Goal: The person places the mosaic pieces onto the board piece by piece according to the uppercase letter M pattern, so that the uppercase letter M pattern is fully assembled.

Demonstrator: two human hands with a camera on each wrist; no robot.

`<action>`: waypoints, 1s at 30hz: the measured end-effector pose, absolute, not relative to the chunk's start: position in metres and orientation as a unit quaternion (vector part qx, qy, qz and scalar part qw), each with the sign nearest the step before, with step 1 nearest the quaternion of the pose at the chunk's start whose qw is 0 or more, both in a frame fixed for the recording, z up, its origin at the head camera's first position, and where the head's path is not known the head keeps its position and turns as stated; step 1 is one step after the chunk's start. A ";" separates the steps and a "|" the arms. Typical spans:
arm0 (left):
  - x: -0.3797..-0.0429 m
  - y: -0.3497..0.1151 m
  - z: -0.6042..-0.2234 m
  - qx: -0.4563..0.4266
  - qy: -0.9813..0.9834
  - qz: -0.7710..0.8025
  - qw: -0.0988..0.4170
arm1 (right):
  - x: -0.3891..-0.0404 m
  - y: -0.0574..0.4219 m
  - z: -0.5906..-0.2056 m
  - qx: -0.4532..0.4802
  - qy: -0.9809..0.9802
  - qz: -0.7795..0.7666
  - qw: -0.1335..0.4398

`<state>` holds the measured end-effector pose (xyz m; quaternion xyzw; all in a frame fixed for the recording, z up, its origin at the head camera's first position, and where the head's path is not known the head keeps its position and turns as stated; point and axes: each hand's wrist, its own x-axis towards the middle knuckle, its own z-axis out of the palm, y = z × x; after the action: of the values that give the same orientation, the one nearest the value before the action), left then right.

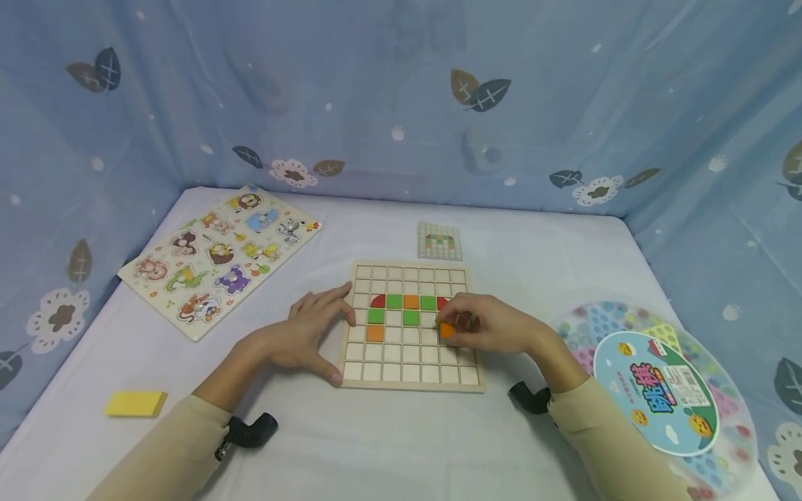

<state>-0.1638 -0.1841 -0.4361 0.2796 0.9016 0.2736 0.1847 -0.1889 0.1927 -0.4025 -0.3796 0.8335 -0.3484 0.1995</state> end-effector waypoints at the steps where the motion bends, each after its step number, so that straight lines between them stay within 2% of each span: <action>1: -0.164 -0.184 -0.436 0.281 0.901 0.273 0.186 | -0.189 0.192 -0.403 -0.381 0.835 -0.343 0.199; 12: -0.163 -0.181 -0.436 0.276 0.902 0.266 0.197 | -0.186 0.187 -0.401 -0.369 0.862 -0.284 0.203; 30: -0.162 -0.179 -0.438 0.275 0.900 0.269 0.206 | -0.178 0.188 -0.407 -0.350 0.869 -0.291 0.194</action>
<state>-0.1623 -0.1794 -0.4379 0.2748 0.8998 0.2692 0.2059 -0.1778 0.1881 -0.4066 -0.3497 0.8693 -0.2907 0.1938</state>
